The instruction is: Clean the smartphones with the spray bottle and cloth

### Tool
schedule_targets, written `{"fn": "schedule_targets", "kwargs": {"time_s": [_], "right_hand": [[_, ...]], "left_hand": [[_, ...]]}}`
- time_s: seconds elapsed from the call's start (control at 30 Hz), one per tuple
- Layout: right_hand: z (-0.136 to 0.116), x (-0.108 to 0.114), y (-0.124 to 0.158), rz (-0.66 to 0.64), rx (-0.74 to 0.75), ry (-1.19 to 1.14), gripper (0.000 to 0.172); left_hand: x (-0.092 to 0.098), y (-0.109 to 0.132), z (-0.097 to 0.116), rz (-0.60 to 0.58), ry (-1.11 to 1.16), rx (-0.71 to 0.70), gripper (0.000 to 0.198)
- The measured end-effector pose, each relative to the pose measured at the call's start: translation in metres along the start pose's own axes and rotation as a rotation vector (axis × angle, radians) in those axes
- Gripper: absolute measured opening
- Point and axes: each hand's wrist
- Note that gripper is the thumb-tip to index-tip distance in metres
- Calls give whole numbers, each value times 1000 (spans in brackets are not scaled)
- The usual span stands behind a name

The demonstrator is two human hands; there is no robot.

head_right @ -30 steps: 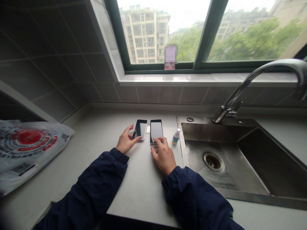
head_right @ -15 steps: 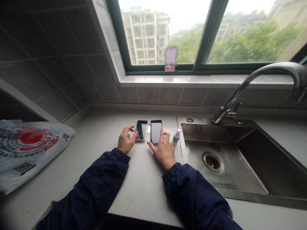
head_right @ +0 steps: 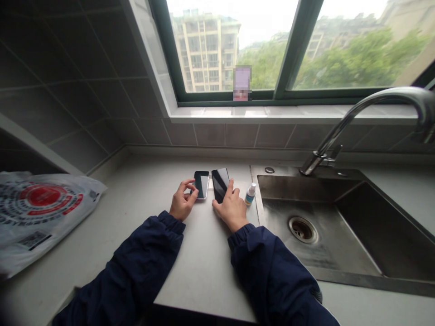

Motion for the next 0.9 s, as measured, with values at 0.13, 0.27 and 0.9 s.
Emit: {"fn": "schedule_targets", "kwargs": {"time_s": [0.13, 0.27, 0.9], "right_hand": [[0, 2, -2, -44, -15, -11, 98], [0, 5, -3, -76, -29, -9, 103], [12, 6, 2, 172, -66, -358, 90]], "left_hand": [[-1, 0, 0, -11, -4, -5, 39], [-1, 1, 0, -5, -13, -6, 38], [-6, 4, 6, -77, 230, 92, 55]]}}
Point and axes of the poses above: each hand's wrist, its own y-axis away from the middle knuckle, its own x-axis out of the back of the hand, z = x × y, and after that the axes turned 8 degrees about x, right-handed
